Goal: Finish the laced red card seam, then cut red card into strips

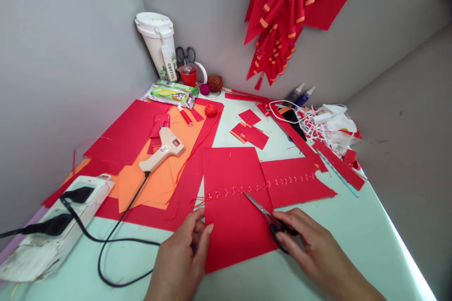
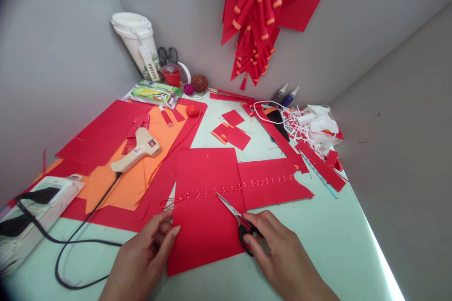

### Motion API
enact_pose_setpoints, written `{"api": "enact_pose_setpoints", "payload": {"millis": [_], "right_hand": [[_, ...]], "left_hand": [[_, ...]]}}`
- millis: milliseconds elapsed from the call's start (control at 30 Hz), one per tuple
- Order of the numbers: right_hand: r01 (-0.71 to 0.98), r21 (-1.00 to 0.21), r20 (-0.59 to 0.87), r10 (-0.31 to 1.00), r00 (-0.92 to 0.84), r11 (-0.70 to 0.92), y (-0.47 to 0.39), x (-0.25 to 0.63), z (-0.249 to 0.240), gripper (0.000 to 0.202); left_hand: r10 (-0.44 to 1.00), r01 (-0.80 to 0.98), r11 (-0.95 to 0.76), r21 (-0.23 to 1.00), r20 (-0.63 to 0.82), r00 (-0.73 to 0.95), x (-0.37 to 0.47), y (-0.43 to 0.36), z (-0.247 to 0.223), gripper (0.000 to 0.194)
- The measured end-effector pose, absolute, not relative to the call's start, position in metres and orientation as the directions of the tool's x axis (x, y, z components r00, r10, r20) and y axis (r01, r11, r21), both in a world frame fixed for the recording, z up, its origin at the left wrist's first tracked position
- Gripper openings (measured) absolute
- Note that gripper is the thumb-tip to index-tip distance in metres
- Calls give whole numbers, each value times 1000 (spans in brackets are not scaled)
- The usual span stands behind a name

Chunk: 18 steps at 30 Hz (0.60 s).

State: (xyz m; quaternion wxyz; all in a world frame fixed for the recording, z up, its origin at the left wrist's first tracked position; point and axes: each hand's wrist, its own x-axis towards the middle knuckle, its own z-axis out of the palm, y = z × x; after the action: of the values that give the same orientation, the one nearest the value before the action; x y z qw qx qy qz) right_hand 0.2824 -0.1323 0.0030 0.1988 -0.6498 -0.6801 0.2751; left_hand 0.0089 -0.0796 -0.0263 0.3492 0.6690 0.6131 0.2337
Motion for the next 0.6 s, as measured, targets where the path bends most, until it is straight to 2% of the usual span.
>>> {"api": "enact_pose_setpoints", "payload": {"millis": [167, 400, 600], "right_hand": [[825, -552, 51, 992, -112, 121, -136, 284, -2, 33], [851, -506, 94, 989, -112, 145, -140, 287, -7, 39], [891, -391, 179, 968, -174, 232, -137, 284, -13, 38]], "left_hand": [[982, 649, 9, 760, -128, 137, 9, -80, -26, 27], [980, 653, 30, 757, -152, 131, 10, -79, -28, 29], [984, 652, 3, 758, -118, 131, 9, -80, -26, 28]]}}
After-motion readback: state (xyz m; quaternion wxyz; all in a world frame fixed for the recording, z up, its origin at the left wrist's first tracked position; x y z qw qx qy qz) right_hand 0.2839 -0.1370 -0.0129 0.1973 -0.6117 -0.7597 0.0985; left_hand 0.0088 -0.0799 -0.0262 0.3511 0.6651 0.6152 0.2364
